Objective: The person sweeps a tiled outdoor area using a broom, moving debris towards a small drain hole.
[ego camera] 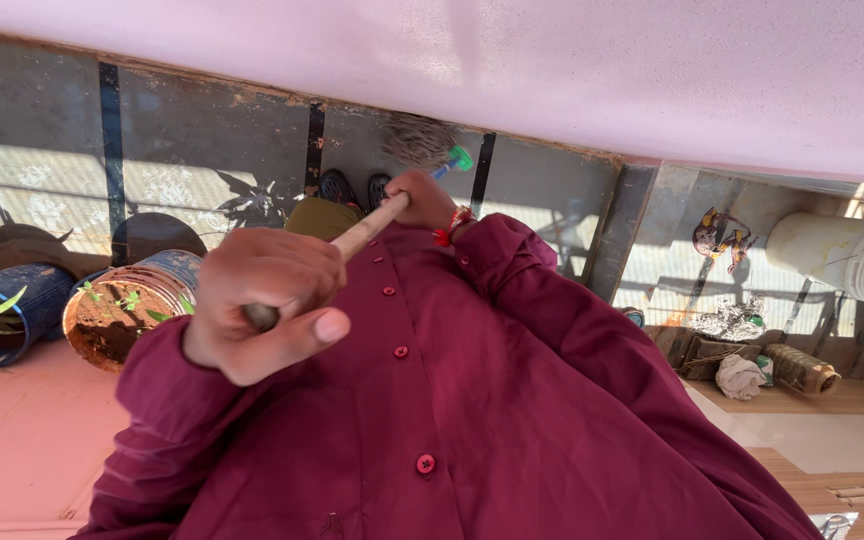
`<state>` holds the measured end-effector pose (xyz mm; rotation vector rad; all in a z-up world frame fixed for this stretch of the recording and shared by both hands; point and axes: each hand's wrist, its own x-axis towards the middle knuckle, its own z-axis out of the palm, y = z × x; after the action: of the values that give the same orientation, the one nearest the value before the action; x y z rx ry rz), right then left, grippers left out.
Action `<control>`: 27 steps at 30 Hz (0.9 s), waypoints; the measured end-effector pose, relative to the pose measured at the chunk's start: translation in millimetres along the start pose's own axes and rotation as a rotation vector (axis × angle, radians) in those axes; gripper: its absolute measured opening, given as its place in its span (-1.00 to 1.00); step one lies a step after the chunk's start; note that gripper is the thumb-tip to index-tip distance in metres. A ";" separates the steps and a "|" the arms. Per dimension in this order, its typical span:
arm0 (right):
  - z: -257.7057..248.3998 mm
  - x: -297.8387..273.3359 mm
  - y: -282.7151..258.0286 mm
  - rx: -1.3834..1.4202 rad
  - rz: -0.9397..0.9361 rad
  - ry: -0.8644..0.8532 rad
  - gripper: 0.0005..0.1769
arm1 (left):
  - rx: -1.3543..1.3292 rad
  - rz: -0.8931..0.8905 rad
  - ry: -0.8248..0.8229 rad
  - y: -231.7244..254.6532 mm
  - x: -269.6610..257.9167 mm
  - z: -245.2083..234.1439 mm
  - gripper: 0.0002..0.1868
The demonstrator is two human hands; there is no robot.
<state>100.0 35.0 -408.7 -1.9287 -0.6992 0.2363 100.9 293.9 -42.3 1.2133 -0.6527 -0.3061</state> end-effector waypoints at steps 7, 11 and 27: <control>-5.3 -56.7 45.3 -0.089 0.274 -0.030 -0.55 | -0.030 -0.167 0.074 -51.2 0.8 10.6 -0.52; 27.4 1.7 22.1 -0.030 0.196 0.042 -0.60 | 0.118 -0.156 0.112 -10.6 -6.4 -17.6 -0.55; 252.6 349.4 -161.2 0.263 0.030 -0.188 -0.68 | 0.317 -0.057 0.176 202.1 -116.2 -267.9 -0.48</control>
<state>209.6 475.6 -332.9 -1.6801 -0.7236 0.5082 150.2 630.9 58.3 1.5446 -0.5262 -0.1430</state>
